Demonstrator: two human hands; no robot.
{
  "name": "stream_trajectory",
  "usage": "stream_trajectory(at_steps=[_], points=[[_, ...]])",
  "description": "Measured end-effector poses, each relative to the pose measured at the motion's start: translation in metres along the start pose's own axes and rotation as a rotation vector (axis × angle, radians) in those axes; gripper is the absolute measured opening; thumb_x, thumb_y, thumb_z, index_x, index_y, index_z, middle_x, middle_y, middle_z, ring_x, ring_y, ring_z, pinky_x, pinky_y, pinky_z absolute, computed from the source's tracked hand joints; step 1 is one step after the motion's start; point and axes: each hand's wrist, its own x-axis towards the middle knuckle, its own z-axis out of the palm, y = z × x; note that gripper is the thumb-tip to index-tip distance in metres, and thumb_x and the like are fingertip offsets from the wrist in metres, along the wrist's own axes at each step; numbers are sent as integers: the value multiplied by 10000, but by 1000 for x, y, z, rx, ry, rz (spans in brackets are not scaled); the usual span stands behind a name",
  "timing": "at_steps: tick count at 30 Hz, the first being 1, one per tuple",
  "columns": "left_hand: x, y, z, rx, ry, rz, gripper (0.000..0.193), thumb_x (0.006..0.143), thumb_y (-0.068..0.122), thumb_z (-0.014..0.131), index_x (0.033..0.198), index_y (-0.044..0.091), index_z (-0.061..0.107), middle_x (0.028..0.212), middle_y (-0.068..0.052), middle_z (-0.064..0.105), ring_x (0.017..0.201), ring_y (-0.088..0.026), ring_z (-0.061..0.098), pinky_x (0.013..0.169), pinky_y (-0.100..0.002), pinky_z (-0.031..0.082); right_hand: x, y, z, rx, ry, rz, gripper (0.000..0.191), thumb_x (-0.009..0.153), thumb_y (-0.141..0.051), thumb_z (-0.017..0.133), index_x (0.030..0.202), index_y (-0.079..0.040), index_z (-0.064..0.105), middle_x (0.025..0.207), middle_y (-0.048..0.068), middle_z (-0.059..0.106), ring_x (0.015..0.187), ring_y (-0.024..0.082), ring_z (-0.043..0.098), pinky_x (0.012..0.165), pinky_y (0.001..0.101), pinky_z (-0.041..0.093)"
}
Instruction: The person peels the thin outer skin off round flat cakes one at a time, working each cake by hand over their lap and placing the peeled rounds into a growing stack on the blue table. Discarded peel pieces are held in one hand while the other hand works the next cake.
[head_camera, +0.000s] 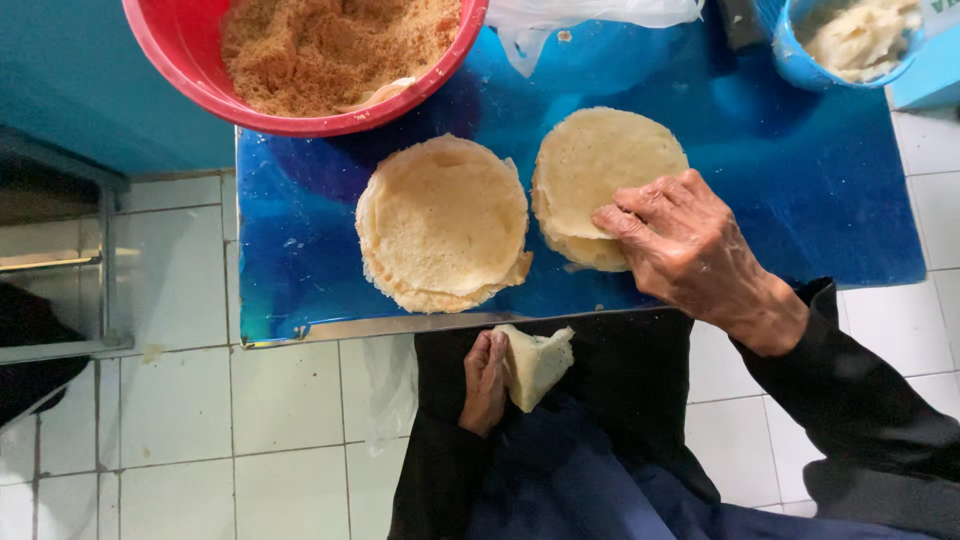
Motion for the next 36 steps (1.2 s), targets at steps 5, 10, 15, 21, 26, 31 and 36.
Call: stream_trajectory(at_steps=[5, 10, 15, 21, 26, 31, 36], points=[[0, 0, -2, 50, 25, -31, 277, 1083, 308, 535, 1031, 47, 613, 850, -7, 630, 733, -54, 519, 641, -228, 431, 3, -7, -4, -33, -39, 1, 324, 825, -5, 746, 1145, -43, 707, 1091, 94, 674, 950, 281, 640, 876, 438, 485], [-3, -1, -3, -54, -29, -57, 228, 1059, 276, 540, 1041, 56, 593, 902, 19, 649, 819, -41, 585, 722, -229, 490, -7, -16, -19, 22, 5, 31, 343, 814, -101, 786, 1146, -51, 717, 1094, 97, 671, 964, 321, 627, 852, 453, 461], [-36, 18, 1, 126, -132, -154, 231, 1090, 261, 543, 1116, 51, 637, 888, 37, 588, 766, -35, 485, 659, -227, 409, -72, -56, -28, 560, -181, 335, 317, 882, -198, 807, 1170, -103, 716, 1121, 43, 698, 1068, 221, 678, 964, 349, 549], [-69, 53, 37, -4, -472, -261, 236, 1124, 274, 530, 1152, 54, 609, 1022, 37, 617, 918, -24, 529, 826, -208, 448, -153, -78, 10, 1046, -241, 769, 585, 850, -258, 778, 1342, -4, 591, 1206, 96, 670, 1032, 220, 642, 930, 302, 510], [-73, 67, 61, -13, -434, -304, 275, 1104, 302, 538, 1151, 45, 625, 1041, 15, 663, 912, -31, 573, 818, -211, 478, -200, -100, 40, 1559, -152, 1014, 353, 972, -156, 740, 1225, 90, 712, 1102, 105, 734, 1017, 190, 644, 984, 328, 508], [-69, 81, 73, 133, -373, -212, 244, 1093, 236, 579, 1179, 23, 663, 1001, 15, 680, 863, -28, 586, 755, -209, 486, -210, -100, 23, 1429, 49, 1196, 328, 915, -125, 693, 1169, 81, 703, 1133, 103, 761, 1056, 159, 680, 948, 316, 533], [-69, 133, 103, 702, -434, 358, 182, 1008, 63, 678, 1183, 17, 685, 1018, -93, 751, 864, -178, 730, 736, -283, 583, -166, -74, -16, 1150, 177, 1144, 229, 949, -120, 703, 1093, 58, 715, 1019, 102, 764, 926, 130, 695, 823, 276, 575]])
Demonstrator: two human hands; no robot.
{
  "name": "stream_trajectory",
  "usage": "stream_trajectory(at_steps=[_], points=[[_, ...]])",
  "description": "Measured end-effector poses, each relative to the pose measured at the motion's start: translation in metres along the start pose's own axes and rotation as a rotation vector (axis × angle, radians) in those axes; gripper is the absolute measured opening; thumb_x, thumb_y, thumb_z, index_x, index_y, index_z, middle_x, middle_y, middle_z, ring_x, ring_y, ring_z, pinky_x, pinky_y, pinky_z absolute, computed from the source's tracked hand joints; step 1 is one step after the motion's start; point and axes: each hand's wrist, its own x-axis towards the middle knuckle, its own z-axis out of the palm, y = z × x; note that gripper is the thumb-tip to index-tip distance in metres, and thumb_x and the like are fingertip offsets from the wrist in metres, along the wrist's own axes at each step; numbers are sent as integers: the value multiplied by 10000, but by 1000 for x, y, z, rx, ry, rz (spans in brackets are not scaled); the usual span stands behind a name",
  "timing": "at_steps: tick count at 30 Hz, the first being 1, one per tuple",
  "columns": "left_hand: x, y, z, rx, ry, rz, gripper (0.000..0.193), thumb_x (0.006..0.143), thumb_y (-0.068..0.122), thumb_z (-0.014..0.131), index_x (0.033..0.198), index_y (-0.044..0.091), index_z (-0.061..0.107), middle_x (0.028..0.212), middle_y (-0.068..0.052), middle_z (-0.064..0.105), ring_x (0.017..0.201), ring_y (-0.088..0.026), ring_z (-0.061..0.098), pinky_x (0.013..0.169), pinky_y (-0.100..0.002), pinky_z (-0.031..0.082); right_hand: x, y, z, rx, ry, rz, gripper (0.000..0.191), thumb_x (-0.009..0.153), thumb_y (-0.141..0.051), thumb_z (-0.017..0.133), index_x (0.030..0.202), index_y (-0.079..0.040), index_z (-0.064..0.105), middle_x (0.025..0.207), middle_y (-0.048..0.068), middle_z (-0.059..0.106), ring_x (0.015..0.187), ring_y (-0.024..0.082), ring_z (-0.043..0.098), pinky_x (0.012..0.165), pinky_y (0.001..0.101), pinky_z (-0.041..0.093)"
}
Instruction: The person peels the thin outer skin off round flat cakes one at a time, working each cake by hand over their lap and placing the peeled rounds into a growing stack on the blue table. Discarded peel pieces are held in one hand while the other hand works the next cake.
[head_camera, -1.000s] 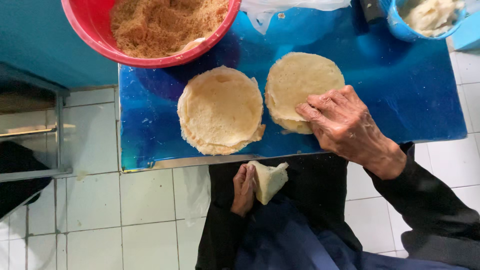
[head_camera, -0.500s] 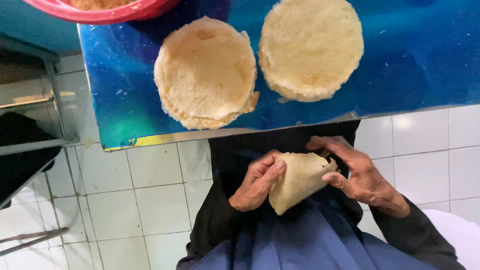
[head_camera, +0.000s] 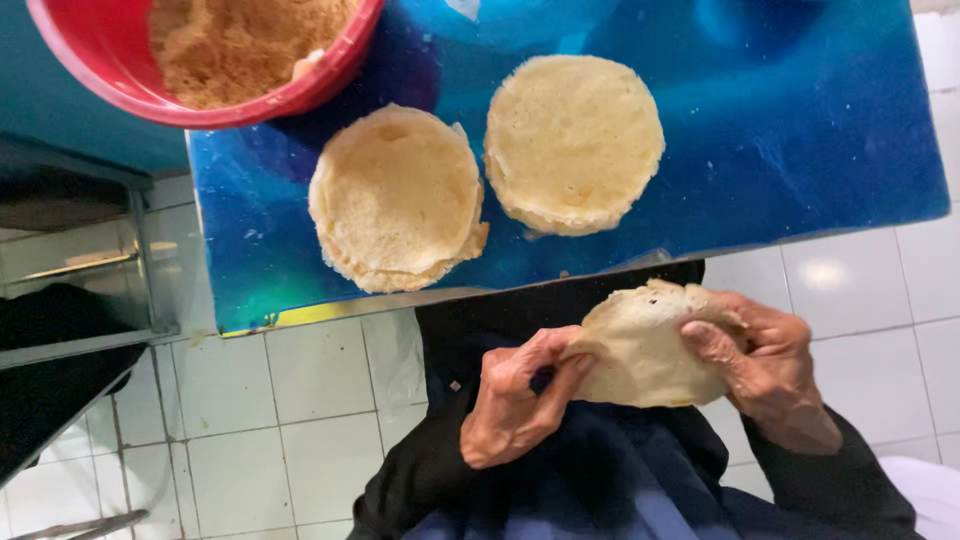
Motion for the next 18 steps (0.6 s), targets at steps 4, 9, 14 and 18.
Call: stream_trajectory(at_steps=[4, 9, 14, 18], points=[[36, 41, -23, 269, 65, 363, 200, 1007, 40, 700, 1201, 57, 652, 1080, -113, 727, 950, -285, 753, 818, -317, 596, 40, -57, 5, -208, 70, -255, 190, 1054, -140, 666, 1127, 25, 726, 971, 90, 724, 831, 80, 623, 697, 225, 501], [111, 48, -54, 421, 206, 296, 248, 964, 57, 717, 1201, 78, 647, 942, -113, 728, 802, -236, 755, 718, -335, 577, 136, -111, 26, -394, 22, -491, 212, 1087, -188, 656, 1148, 2, 727, 951, 74, 743, 832, 86, 668, 701, 240, 543], [156, 21, -74, 596, 185, 293, 386, 968, 43, 664, 1335, 80, 549, 968, -164, 722, 894, -338, 714, 771, -414, 554, 197, -102, 49, -724, 79, -566, 179, 1012, -186, 743, 1068, -16, 759, 921, 126, 762, 732, 193, 721, 640, 309, 547], [157, 0, -74, 672, 239, 412, 550, 914, 54, 671, 1428, 79, 477, 1076, -211, 699, 960, -386, 678, 801, -443, 553, 205, -83, 45, -792, 127, -722, 196, 964, -159, 802, 1069, -9, 735, 999, 143, 749, 840, 269, 738, 709, 334, 577]])
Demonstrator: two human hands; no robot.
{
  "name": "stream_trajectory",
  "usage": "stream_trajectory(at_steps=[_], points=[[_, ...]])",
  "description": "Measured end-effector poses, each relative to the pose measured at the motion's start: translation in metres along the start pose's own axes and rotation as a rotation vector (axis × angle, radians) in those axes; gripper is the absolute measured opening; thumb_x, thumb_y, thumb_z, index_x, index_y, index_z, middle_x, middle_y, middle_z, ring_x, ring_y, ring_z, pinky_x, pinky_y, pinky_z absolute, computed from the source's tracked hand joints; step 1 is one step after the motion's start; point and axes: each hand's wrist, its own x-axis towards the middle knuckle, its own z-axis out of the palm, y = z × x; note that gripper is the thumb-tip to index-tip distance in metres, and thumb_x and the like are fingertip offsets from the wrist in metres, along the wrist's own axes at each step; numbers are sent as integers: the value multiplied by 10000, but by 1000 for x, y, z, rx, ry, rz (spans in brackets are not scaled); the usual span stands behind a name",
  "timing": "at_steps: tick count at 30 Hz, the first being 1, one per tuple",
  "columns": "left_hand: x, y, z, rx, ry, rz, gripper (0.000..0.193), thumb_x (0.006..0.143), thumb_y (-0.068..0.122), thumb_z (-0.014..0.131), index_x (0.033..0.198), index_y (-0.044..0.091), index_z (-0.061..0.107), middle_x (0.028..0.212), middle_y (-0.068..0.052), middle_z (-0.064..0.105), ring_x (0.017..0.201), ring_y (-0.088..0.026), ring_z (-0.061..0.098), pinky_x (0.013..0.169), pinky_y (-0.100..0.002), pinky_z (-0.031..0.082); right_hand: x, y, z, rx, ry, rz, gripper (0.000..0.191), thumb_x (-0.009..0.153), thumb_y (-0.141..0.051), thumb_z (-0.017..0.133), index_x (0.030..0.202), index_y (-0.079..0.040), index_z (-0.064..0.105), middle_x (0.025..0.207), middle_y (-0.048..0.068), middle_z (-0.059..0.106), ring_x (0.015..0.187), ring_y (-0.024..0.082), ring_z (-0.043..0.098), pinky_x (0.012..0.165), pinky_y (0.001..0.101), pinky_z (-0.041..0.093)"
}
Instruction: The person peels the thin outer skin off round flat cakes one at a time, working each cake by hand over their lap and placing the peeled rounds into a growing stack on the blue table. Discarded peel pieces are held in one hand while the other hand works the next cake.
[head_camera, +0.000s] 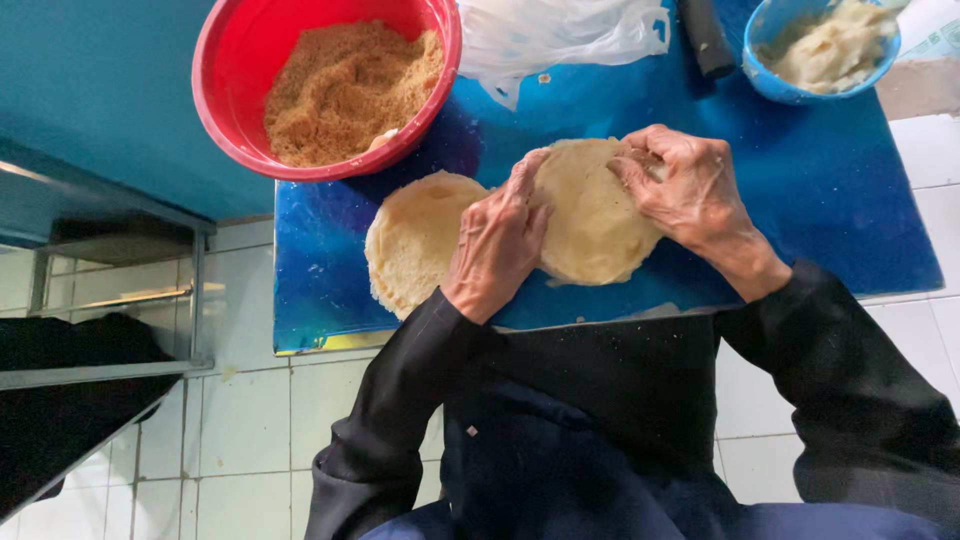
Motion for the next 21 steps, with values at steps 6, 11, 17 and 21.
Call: stream_trajectory(at_steps=[6, 11, 17, 21], points=[[3, 5, -1, 152, -68, -31, 613, 938, 31, 672, 1511, 64, 456, 1170, -151, 685, 1050, -334, 651, 938, -428, 534, -11, 1, 4, -90, 57, -116, 301, 945, -129, 835, 1182, -38, 673, 1116, 127, 704, 991, 297, 703, 825, 370, 576], [-26, 14, -53, 82, 74, 18, 562, 944, 111, 737, 1461, 84, 518, 1330, -78, 656, 1218, -292, 598, 1098, -398, 472, -15, -12, -6, -303, 87, -209, 309, 968, -80, 825, 1238, -70, 675, 1059, 85, 666, 1001, 284, 607, 871, 403, 494], [-86, -2, -114, 500, 284, -313, 496, 915, 255, 802, 1354, 126, 611, 1317, -34, 664, 1277, -296, 471, 1074, -462, 295, -23, -59, -6, -153, -8, -422, 204, 953, -41, 771, 1130, -129, 721, 1060, 12, 689, 1020, 255, 535, 951, 394, 412], [-107, -6, -120, 523, 167, -316, 581, 826, 363, 837, 1322, 156, 614, 1289, 8, 671, 1287, -248, 458, 1056, -484, 252, -22, -111, 29, -21, -116, -568, 260, 786, -98, 818, 1035, -142, 759, 1034, 6, 708, 1109, 298, 536, 945, 471, 387]])
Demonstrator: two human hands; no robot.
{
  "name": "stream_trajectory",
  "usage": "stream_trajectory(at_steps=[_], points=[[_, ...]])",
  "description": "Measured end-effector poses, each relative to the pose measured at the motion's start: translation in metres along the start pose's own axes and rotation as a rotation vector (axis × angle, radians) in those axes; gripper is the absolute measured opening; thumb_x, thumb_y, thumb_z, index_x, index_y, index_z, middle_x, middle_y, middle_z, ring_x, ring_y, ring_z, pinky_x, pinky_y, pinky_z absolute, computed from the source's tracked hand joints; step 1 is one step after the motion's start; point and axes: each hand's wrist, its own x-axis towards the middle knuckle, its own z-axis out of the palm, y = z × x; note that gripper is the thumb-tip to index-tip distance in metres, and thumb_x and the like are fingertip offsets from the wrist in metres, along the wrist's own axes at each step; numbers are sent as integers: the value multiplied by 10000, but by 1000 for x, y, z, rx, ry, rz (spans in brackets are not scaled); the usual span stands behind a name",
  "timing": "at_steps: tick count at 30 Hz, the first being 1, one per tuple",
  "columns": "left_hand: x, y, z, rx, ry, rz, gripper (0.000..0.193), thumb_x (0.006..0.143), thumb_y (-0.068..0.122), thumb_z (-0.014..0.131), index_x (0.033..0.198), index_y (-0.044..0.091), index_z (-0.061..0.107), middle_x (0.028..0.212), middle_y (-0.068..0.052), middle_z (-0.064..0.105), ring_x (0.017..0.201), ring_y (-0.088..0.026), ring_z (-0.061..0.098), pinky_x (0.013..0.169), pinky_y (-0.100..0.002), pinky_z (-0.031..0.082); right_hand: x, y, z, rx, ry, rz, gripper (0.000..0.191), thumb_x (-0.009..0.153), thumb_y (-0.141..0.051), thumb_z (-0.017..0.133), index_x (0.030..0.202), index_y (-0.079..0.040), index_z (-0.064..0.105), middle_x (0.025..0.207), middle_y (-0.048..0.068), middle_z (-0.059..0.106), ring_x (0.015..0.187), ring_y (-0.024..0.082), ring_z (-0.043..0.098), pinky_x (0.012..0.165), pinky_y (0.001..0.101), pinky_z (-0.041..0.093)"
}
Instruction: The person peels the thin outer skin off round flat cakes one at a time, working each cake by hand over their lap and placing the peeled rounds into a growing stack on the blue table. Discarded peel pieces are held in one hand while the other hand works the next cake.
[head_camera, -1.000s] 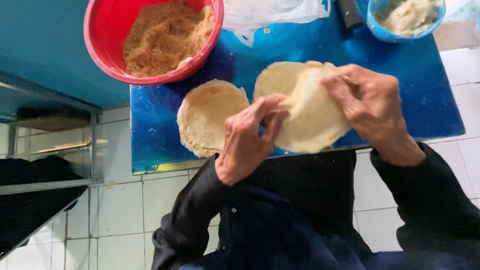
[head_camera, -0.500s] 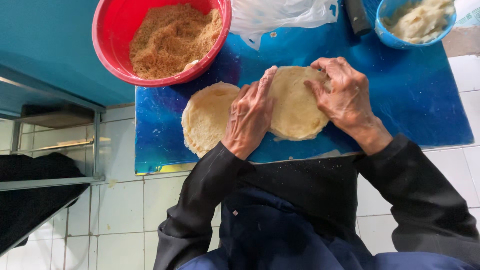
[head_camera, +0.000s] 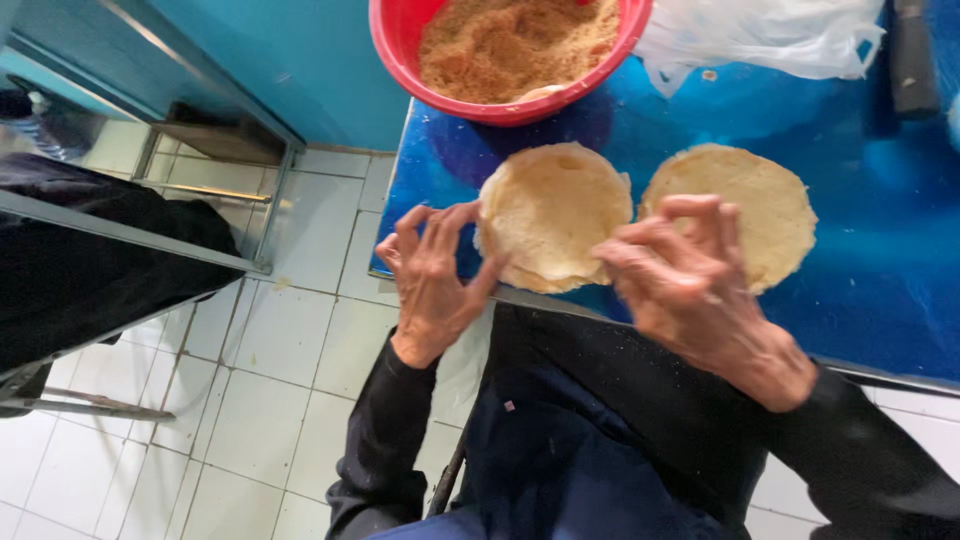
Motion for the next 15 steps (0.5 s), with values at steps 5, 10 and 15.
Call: stream_trajectory(at_steps=[5, 10, 15], points=[[-2, -5, 2, -9, -16, 87, 795, 774, 528, 847, 1405, 144, 554, 1359, -9, 620, 1313, -251, 453, 1037, -503, 236, 27, -15, 16, 52, -84, -73, 192, 769, -183, 840, 939, -142, 760, 999, -8, 721, 1097, 290, 540, 868, 489, 350], [-5, -8, 3, 18, -19, 103, 896, 755, 591, 839, 1458, 151, 500, 1406, -10, 579, 1334, -244, 451, 1052, -517, 234, 28, -11, 26, 111, -61, 62, 123, 863, -139, 781, 969, -103, 732, 1014, 41, 715, 1090, 312, 603, 907, 450, 425], [-3, -8, 3, -9, -5, 105, 995, 728, 589, 835, 1505, 110, 441, 1408, -28, 557, 1332, -255, 455, 1050, -517, 233, 27, 14, 24, 604, 7, 443, 134, 1102, -162, 599, 1147, -42, 636, 1102, 64, 689, 981, 162, 595, 868, 266, 504]])
